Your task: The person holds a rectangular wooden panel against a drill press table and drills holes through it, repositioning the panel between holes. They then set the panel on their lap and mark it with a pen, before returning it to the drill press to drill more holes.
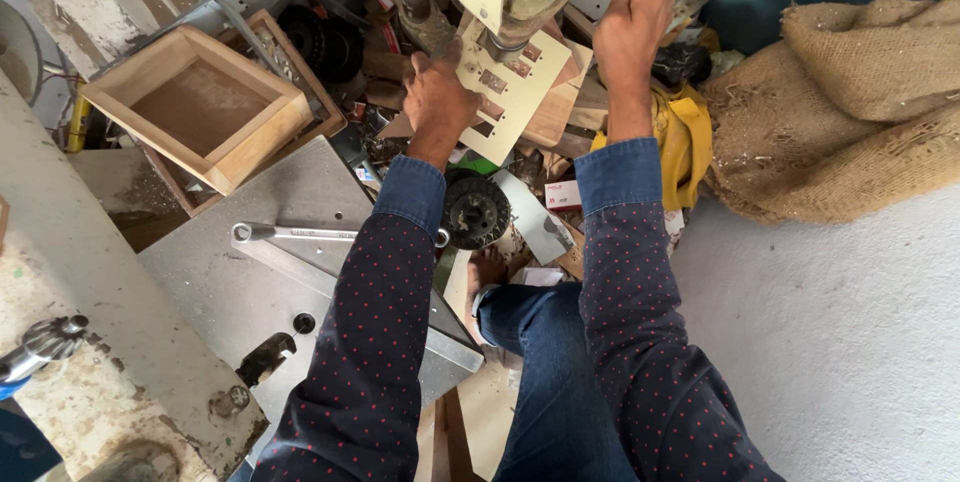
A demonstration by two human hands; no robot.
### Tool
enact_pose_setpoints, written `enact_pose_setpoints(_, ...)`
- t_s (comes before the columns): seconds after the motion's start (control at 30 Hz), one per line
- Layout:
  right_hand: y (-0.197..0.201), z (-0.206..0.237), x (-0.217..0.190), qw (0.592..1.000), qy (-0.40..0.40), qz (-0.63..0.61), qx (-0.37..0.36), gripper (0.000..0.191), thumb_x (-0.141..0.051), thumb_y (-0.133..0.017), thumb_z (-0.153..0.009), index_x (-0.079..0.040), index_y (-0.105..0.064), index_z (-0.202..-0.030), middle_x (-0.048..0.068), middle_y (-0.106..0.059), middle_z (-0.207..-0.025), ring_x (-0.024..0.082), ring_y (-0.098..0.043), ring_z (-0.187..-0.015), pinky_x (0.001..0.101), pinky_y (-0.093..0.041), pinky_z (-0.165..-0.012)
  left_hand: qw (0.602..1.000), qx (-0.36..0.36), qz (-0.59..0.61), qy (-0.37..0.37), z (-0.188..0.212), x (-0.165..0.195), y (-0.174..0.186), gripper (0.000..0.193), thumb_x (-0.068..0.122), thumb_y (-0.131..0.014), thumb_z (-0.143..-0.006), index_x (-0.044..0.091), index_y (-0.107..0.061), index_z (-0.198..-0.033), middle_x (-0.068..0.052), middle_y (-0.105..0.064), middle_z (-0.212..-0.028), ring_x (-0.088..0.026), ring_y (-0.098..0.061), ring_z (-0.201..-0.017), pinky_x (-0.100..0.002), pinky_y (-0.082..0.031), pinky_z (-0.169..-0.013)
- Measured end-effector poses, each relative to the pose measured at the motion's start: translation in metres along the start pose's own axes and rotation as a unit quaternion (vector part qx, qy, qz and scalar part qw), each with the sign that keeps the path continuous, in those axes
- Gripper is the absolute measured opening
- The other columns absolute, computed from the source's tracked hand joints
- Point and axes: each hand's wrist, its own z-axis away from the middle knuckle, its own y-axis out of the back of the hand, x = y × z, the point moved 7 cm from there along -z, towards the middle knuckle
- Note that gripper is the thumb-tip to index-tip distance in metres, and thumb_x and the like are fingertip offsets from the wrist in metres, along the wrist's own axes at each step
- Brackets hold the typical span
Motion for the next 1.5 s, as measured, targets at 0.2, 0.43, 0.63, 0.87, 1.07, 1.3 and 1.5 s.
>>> enact_pose_setpoints(0.2,-0.003,-0.002,0.010,1.000,-0.014,-0.015,0.003,0.032,-0.021,-0.042,-0.117,-0.002,-0.059,-0.097,0.008,-0.052,-0.077,0.018,-0.042,-0.067,0.0372,-0.035,-0.065,1.000,0.002,0.002,-0.004,-0.002,0.004,0.000,0.092,0.023,-0.092,-0.070,0.033,-0.049,-0.150,-0.014,-0.046,-0.138,-0.042,-0.051,-0.128,-0.048,-0.055,-0.096)
enact_pose_setpoints(0.43,-0.002,-0.010,0.015,0.999,-0.038,-0.008,-0.027,0.026,-0.017,-0.045,-0.113,-0.002,-0.063,-0.102,0.007,-0.070,-0.088,0.018,-0.055,-0.067,0.0370,-0.043,-0.064,1.000,0.012,0.016,0.001,-0.004,0.002,0.003,0.090,0.020,-0.090,-0.071,0.034,-0.049,-0.150,-0.015,-0.045,-0.144,-0.042,-0.052,-0.128,-0.048,-0.055,-0.098)
enact_pose_setpoints(0.63,0.051,-0.030,-0.029,0.991,0.069,0.111,-0.023,0.018,-0.008,-0.063,-0.113,0.003,-0.058,-0.099,0.019,-0.061,-0.094,0.033,-0.060,-0.089,0.0477,-0.046,-0.079,1.000,-0.001,-0.026,-0.007,0.000,0.004,0.000,0.093,0.025,-0.089,-0.074,0.032,-0.042,-0.153,-0.016,-0.043,-0.143,-0.044,-0.050,-0.130,-0.049,-0.055,-0.096)
enact_pose_setpoints(0.87,0.071,-0.036,-0.078,0.982,0.135,0.129,0.027,0.011,-0.001,-0.064,-0.109,0.004,-0.057,-0.102,0.022,-0.058,-0.103,0.041,-0.054,-0.102,0.0498,-0.043,-0.089,0.997,0.048,-0.012,0.051,0.030,-0.031,0.020,0.098,0.027,-0.091,-0.071,0.030,-0.039,-0.154,-0.022,-0.041,-0.143,-0.047,-0.054,-0.123,-0.049,-0.053,-0.097)
enact_pose_setpoints(1.07,0.074,-0.034,-0.079,0.982,0.137,0.128,0.019,0.015,0.000,-0.067,-0.106,0.003,-0.058,-0.095,0.020,-0.060,-0.098,0.040,-0.055,-0.099,0.0501,-0.043,-0.086,0.997,0.068,0.018,0.043,0.040,-0.050,0.024,0.101,0.025,-0.091,-0.068,0.024,-0.038,-0.154,-0.028,-0.044,-0.137,-0.044,-0.061,-0.114,-0.046,-0.053,-0.097)
enact_pose_setpoints(1.3,0.069,-0.034,-0.070,0.985,0.132,0.111,0.013,0.024,-0.003,-0.072,-0.109,0.004,-0.058,-0.091,0.018,-0.060,-0.092,0.037,-0.056,-0.092,0.0480,-0.044,-0.081,0.996,0.073,0.040,0.042,0.039,-0.052,0.017,0.098,0.023,-0.090,-0.072,0.021,-0.039,-0.155,-0.026,-0.048,-0.131,-0.041,-0.068,-0.106,-0.043,-0.058,-0.090)
enact_pose_setpoints(1.5,0.064,-0.034,-0.066,0.985,0.134,0.105,0.010,0.017,0.003,-0.067,-0.106,0.003,-0.057,-0.092,0.015,-0.060,-0.091,0.032,-0.058,-0.088,0.0451,-0.045,-0.077,0.996,0.053,0.043,0.052,0.039,-0.051,0.021,0.097,0.022,-0.089,-0.074,0.019,-0.038,-0.157,-0.026,-0.050,-0.129,-0.038,-0.070,-0.103,-0.040,-0.060,-0.087)
